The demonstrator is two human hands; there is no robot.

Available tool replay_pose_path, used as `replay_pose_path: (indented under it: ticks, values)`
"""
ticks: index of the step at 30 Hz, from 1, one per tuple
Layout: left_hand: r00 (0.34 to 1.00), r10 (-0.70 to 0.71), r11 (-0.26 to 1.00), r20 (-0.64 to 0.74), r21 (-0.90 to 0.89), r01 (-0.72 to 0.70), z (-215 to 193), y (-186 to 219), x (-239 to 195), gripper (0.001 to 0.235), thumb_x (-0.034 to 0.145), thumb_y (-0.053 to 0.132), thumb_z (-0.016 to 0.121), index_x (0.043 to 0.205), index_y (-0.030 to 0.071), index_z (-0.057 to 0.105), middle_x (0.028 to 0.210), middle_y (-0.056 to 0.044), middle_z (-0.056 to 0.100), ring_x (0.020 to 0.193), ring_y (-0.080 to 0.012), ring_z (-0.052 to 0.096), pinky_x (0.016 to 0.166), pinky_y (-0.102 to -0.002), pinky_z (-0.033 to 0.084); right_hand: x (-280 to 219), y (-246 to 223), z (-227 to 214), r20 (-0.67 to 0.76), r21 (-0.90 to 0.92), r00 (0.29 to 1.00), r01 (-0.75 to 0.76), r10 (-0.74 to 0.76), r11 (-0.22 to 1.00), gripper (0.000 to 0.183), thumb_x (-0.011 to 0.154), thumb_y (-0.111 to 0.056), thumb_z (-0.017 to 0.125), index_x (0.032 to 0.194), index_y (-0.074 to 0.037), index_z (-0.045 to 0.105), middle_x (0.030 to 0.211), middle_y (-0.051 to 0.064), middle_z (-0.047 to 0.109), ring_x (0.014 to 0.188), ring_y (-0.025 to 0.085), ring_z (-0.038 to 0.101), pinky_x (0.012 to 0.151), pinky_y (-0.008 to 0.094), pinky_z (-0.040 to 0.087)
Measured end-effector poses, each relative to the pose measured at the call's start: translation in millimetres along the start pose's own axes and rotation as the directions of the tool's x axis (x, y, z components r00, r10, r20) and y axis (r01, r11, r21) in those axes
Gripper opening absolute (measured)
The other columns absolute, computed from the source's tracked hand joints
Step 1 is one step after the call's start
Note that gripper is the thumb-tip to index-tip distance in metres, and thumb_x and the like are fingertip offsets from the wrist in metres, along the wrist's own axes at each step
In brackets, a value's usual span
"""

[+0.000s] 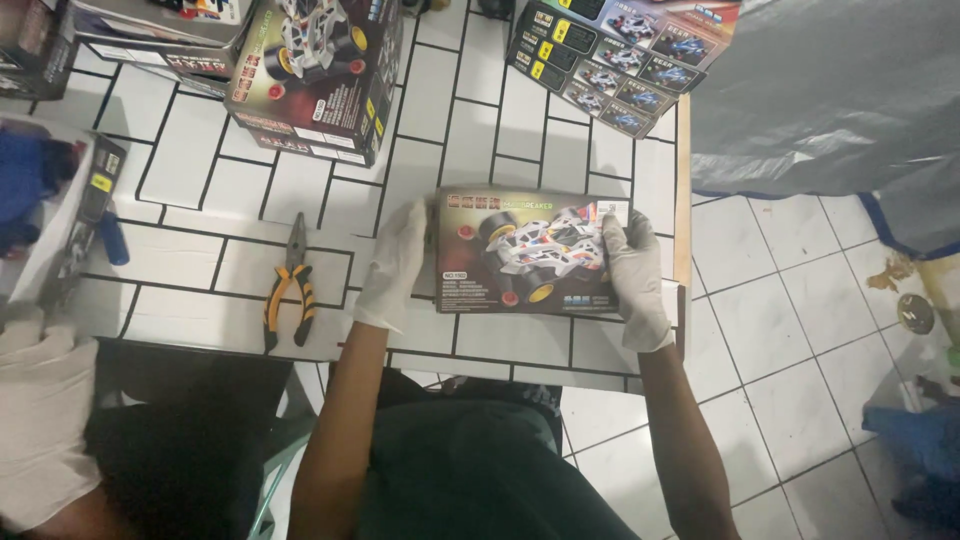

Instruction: Assembling a plastic model toy car from a kit by removing parts from runners and fitting them together.

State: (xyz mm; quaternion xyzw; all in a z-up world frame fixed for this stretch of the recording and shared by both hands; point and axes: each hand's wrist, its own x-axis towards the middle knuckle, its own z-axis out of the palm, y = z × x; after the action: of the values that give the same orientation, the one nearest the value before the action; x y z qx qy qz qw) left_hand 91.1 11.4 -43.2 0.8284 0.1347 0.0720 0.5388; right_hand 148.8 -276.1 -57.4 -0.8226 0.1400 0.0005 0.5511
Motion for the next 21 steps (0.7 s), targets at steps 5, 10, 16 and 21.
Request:
replay_pose_path:
  ticks: [5,10,16,21]
  values:
    - [0.954,-0.274,0.687,0.122,-0.669,0.283,-2.8,42.7,-26.1,0.028,0.101,0.039,0.066,0.126,0.029,0.063,0.126,-0.005,0.069,0.121,-0.0186,0.066,0.102,-0.037,0.052,24.9,21.8,-15.5,0.050,0.020,0.999,0.005,-0.006,1.000,0.041,0.104,-0.042,0.064,0.132,-0.012,0.065,0.105,0.009,0.070,0.088,0.014,0.065,0.070,0.027,0.054]
    - [0.964,-0.196,0.689,0.181,-0.674,0.267,5.7,48.1,-37.4,0.030,0.099,0.042,0.066,0.123,0.023,0.069,0.124,-0.008,0.071,0.121,-0.0245,0.066,0.100,-0.043,0.050,26.7,7.9,-31.6,0.125,-0.094,0.992,-0.015,0.027,0.995,0.049,0.103,-0.051,0.065,0.132,-0.011,0.067,0.113,0.021,0.070,0.100,0.027,0.067,0.079,0.038,0.055]
    - [0.942,-0.181,0.722,0.284,-0.612,0.323,-6.2,75.7,-39.6,0.024,0.094,0.028,0.075,0.117,0.027,0.074,0.115,-0.007,0.075,0.117,-0.0295,0.067,0.104,-0.050,0.047,29.6,10.6,-33.4,0.148,-0.132,0.989,0.000,0.019,0.991,0.049,0.101,-0.051,0.066,0.124,-0.008,0.071,0.112,0.018,0.071,0.099,0.026,0.064,0.083,0.038,0.052]
    - [0.908,-0.240,0.729,0.343,-0.554,0.402,-4.1,82.5,-50.3,0.026,0.093,0.023,0.074,0.119,0.028,0.073,0.119,-0.007,0.074,0.121,-0.0272,0.067,0.105,-0.049,0.048,12.6,1.4,-33.7,0.183,-0.080,0.983,0.005,0.010,0.997,0.046,0.102,-0.049,0.064,0.121,-0.007,0.072,0.106,0.015,0.070,0.097,0.022,0.065,0.077,0.035,0.055]
